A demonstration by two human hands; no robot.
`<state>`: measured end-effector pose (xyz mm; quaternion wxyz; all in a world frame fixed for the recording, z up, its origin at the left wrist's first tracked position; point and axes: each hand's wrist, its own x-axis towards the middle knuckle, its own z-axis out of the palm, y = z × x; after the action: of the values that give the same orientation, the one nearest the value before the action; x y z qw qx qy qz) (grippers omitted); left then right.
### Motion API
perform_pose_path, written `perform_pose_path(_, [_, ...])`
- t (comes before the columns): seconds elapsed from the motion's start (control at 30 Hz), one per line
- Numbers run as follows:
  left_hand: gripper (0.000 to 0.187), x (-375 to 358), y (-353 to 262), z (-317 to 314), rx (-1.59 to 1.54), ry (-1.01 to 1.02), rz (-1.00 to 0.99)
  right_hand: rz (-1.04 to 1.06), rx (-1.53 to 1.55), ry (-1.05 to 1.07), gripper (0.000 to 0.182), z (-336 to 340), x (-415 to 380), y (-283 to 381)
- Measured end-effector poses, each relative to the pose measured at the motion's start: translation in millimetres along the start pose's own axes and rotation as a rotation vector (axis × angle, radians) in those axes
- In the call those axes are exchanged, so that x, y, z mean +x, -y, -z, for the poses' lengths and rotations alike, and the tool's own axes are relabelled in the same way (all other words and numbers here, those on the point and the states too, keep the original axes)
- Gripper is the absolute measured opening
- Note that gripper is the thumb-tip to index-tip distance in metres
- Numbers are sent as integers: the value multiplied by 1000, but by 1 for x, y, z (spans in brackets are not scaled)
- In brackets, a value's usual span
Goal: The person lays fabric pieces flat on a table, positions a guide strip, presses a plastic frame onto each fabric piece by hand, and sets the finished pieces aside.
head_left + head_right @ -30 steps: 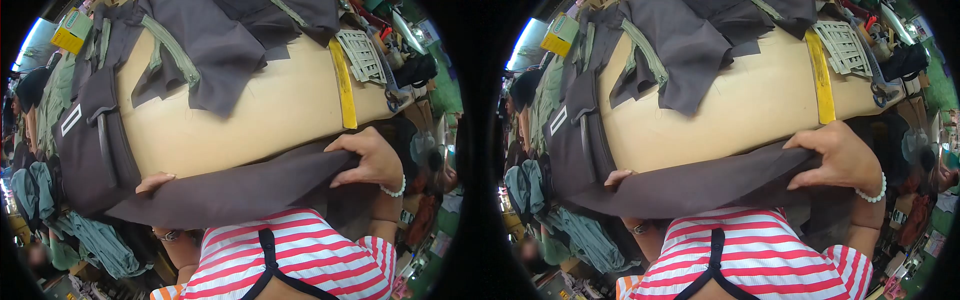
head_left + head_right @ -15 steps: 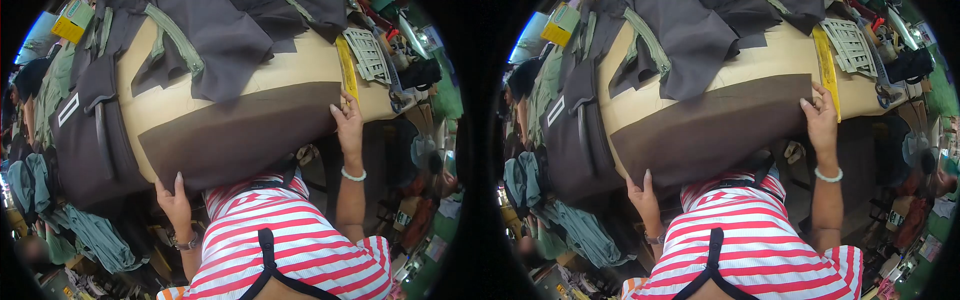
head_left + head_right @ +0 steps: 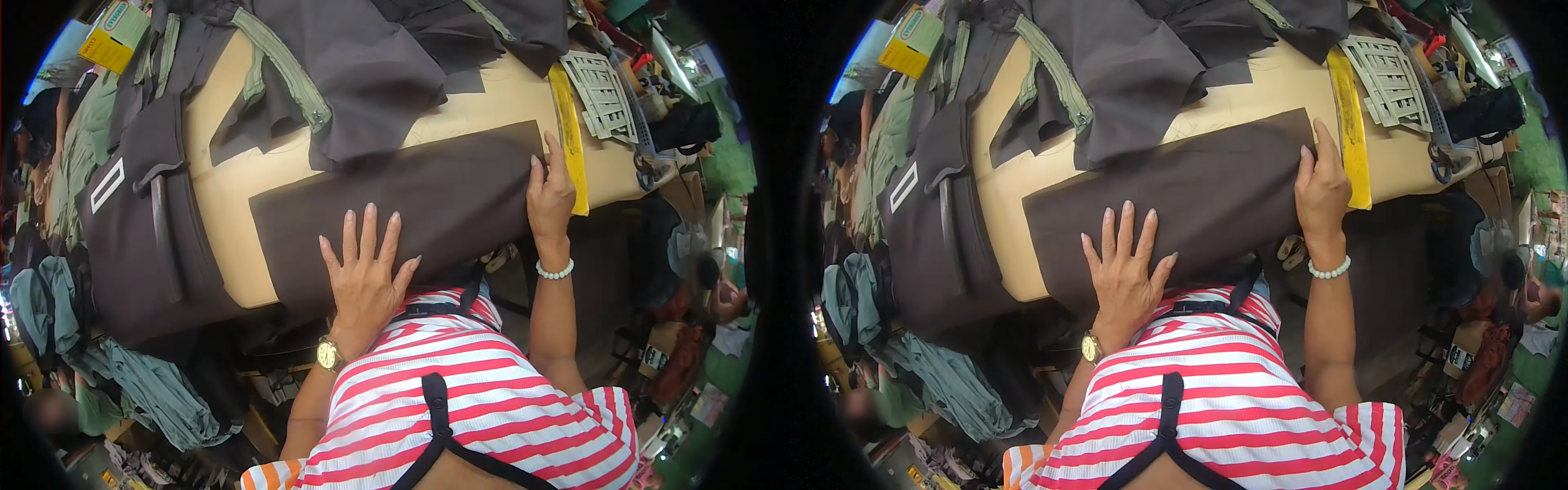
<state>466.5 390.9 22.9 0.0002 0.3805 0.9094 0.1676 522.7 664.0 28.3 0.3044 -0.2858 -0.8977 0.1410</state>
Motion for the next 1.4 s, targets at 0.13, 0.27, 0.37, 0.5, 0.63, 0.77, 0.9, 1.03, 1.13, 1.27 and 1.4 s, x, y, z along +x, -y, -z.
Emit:
perform_pose_path(0.13, [61, 6, -2, 4, 2, 15, 16, 34, -20, -24, 37, -7, 8, -2])
perform_pose_path(0.27, [62, 4, -4, 1, 0, 22, -22, 19, -213, -85, 38, 7, 8, -8])
perform_pose_path(0.37, [62, -10, -7, -3, -3, 24, -60, -41, -493, -242, 42, 21, 5, -36])
perform_pose_path(0.5, [61, -22, -12, -7, 10, 5, -68, -497, -609, 96, 72, 47, -8, -42])
perform_pose_path(0.63, [58, -19, -14, -4, 67, -51, -95, -663, -509, 156, 77, 57, -14, -35])
perform_pose_path(0.77, [53, 6, -5, -8, -48, -44, -174, -750, 138, 36, 57, 60, -23, -47])
perform_pose_path(0.9, [50, 9, -7, -10, -71, -3, -161, -445, 412, -229, 48, 76, -20, -53])
perform_pose_path(1.03, [52, 11, -17, -8, 10, -6, -65, -89, 126, -588, 32, 112, 4, -18])
perform_pose_path(1.13, [52, 19, -18, -6, 22, -2, 3, 0, 582, -688, 29, 129, 11, -5])
perform_pose_path(1.27, [52, 22, -19, -5, 18, -16, 22, -186, 1082, -438, 31, 116, 7, -7])
perform_pose_path(1.4, [52, 32, -15, -8, 21, -53, 50, -404, 1340, -377, 33, 80, -7, -2])
